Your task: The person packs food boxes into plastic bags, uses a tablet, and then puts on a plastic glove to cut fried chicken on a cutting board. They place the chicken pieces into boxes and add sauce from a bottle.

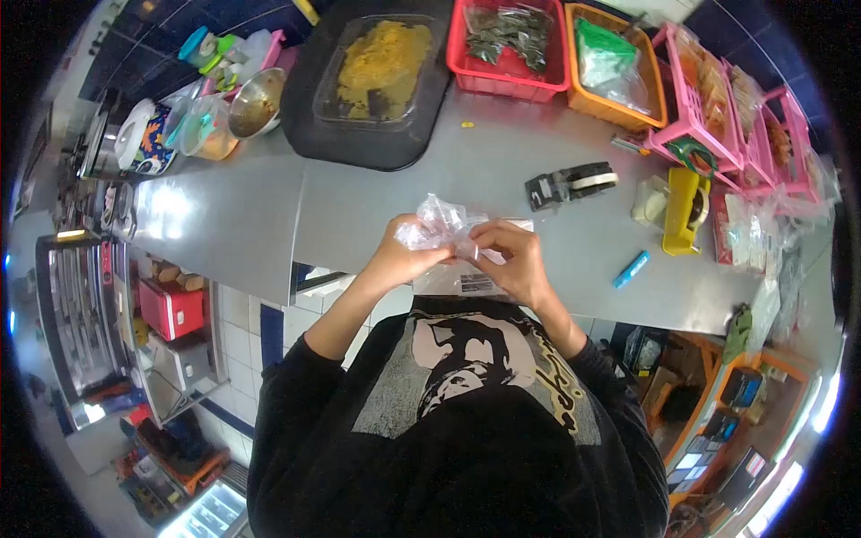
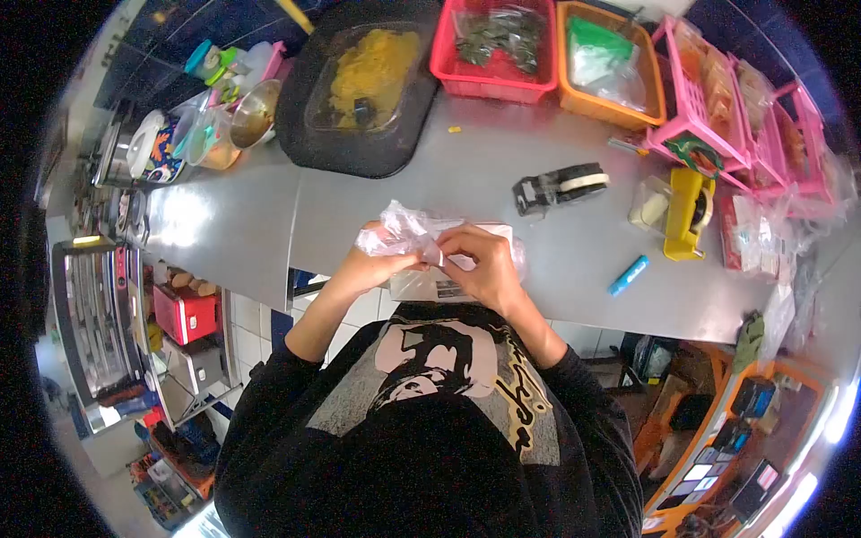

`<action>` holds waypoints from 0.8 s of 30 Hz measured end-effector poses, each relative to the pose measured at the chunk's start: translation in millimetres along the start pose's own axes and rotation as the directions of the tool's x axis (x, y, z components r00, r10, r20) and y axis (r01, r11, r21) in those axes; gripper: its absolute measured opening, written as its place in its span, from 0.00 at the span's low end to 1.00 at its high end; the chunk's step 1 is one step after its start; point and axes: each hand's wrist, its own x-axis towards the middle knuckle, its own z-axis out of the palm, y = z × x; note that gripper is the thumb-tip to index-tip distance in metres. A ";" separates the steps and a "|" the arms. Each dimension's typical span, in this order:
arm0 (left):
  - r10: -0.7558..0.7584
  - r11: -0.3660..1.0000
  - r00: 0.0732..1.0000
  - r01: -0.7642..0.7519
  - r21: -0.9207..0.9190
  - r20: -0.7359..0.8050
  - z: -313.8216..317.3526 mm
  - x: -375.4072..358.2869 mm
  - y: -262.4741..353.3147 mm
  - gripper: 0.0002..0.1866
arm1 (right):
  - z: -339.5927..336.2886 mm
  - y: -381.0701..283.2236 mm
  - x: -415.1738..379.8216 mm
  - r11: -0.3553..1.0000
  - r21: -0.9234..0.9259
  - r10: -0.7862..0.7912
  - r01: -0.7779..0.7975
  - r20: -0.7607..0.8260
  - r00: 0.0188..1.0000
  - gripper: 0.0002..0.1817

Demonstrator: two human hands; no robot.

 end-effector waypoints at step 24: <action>-0.144 0.974 0.990 0.144 -0.175 0.013 5.7 7.7 -17.1 0.18 | 31.3 27.1 -24.1 0.879 -0.419 -0.336 0.229 -0.202 0.920 0.08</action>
